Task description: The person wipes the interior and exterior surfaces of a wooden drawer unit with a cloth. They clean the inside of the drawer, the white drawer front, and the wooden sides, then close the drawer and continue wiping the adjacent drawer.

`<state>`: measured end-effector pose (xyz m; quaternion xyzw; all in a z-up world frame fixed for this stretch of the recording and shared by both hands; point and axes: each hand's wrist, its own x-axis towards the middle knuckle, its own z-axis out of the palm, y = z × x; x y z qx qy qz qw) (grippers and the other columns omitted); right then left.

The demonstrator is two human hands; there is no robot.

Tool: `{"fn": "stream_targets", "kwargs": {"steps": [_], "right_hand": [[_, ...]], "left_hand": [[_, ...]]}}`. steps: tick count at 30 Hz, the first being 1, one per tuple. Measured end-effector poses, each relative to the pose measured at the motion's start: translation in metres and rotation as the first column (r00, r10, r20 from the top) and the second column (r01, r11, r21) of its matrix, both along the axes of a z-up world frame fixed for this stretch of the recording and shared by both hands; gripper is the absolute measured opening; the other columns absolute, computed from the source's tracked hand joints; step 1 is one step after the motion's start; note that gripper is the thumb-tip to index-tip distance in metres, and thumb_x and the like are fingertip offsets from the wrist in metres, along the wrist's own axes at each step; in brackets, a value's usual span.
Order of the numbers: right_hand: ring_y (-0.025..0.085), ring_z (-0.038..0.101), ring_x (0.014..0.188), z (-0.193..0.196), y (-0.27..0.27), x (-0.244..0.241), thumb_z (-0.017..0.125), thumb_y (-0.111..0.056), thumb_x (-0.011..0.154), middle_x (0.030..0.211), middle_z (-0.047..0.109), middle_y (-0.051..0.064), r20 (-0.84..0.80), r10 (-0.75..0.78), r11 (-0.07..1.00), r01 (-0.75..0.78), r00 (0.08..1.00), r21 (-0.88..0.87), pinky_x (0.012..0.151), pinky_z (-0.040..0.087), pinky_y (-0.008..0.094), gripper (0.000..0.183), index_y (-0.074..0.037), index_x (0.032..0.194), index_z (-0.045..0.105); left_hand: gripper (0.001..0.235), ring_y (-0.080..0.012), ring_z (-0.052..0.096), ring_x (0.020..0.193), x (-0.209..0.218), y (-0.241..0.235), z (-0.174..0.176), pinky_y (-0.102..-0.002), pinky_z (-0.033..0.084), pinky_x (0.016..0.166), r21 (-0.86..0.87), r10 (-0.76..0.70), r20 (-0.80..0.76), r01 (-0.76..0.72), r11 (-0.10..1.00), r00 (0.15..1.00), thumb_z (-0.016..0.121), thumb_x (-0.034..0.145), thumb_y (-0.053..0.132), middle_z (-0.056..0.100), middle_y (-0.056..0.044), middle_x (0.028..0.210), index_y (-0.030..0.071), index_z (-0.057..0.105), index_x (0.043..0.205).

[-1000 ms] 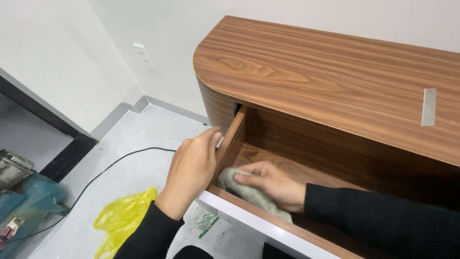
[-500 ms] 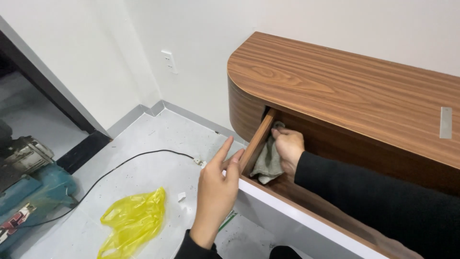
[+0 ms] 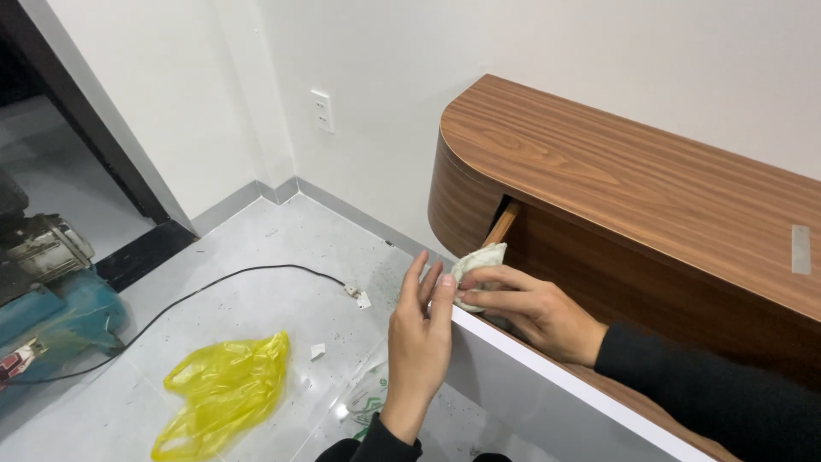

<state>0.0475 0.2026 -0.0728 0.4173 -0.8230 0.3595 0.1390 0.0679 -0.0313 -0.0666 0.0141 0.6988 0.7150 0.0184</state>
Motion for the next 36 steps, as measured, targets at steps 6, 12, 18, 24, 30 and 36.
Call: {"fn": "stream_targets", "kwargs": {"steps": [6,12,18,24,30,36], "right_hand": [[0.034,0.075,0.143,-0.025,0.068,-0.052,0.061,0.007,0.111,0.176,0.066,0.009,-0.271,-0.431,0.842,0.492,0.860,0.223,0.109,0.061,0.048,0.069,-0.020,0.174,0.056],[0.029,0.067,0.044,-0.030,0.078,-0.062,0.066,0.009,0.099,0.116,0.075,0.004,-0.808,-0.385,0.300,0.888,0.447,0.348,0.033,0.049,0.045,0.067,-0.012,0.162,0.063],[0.023,0.060,0.038,-0.042,0.107,-0.024,0.061,0.005,0.103,0.086,0.064,0.002,-0.844,-0.392,0.114,0.930,0.366,0.350,0.033,0.036,0.040,0.027,-0.009,0.125,0.068],[0.025,0.075,0.050,-0.037,0.180,0.072,0.068,-0.009,0.103,0.089,0.069,0.002,-0.828,-0.424,-0.132,0.879,0.369,0.459,0.038,0.048,0.043,0.019,-0.011,0.121,0.067],[0.028,0.087,0.083,-0.032,0.305,0.190,0.069,-0.026,0.105,0.103,0.078,0.002,-0.707,-0.637,-0.436,0.612,0.307,0.659,0.061,0.065,0.046,0.016,-0.016,0.117,0.066],[0.027,0.086,0.078,-0.058,0.355,0.220,0.057,-0.021,0.111,0.092,0.080,0.001,-0.816,-0.530,-0.523,0.668,0.231,0.529,0.057,0.064,0.043,0.018,-0.020,0.103,0.073]], "left_hand": [[0.071,-0.0199,0.066,0.165,0.002,-0.002,0.007,-0.041,0.052,0.131,-0.070,-0.062,-0.010,0.061,0.996,0.998,0.051,0.110,0.044,0.065,-0.001,0.181,0.032,0.047,0.181],[0.070,-0.0221,0.063,0.165,0.002,-0.002,0.007,-0.043,0.050,0.131,-0.148,-0.081,-0.037,0.074,0.986,0.996,0.043,0.112,0.046,0.059,0.002,0.185,0.034,0.048,0.181],[0.072,-0.0216,0.063,0.165,0.000,-0.005,0.008,-0.043,0.050,0.130,-0.197,-0.123,-0.022,0.117,0.973,0.992,0.039,0.112,0.045,0.053,0.002,0.189,0.034,0.044,0.183],[0.072,-0.0237,0.055,0.170,-0.004,-0.007,0.004,-0.046,0.051,0.128,-0.256,-0.152,-0.029,0.140,0.957,0.988,0.036,0.111,0.047,0.053,0.003,0.189,0.034,0.047,0.182],[0.071,-0.0226,0.061,0.164,-0.005,-0.008,0.005,-0.047,0.055,0.119,-0.287,-0.147,-0.036,0.130,0.949,0.988,0.035,0.111,0.047,0.056,0.006,0.187,0.039,0.050,0.180],[0.068,-0.0233,0.068,0.156,-0.013,-0.009,-0.004,-0.045,0.051,0.124,-0.281,-0.143,-0.116,0.105,0.954,0.983,0.036,0.113,0.042,0.061,0.001,0.182,0.033,0.053,0.178]]}}
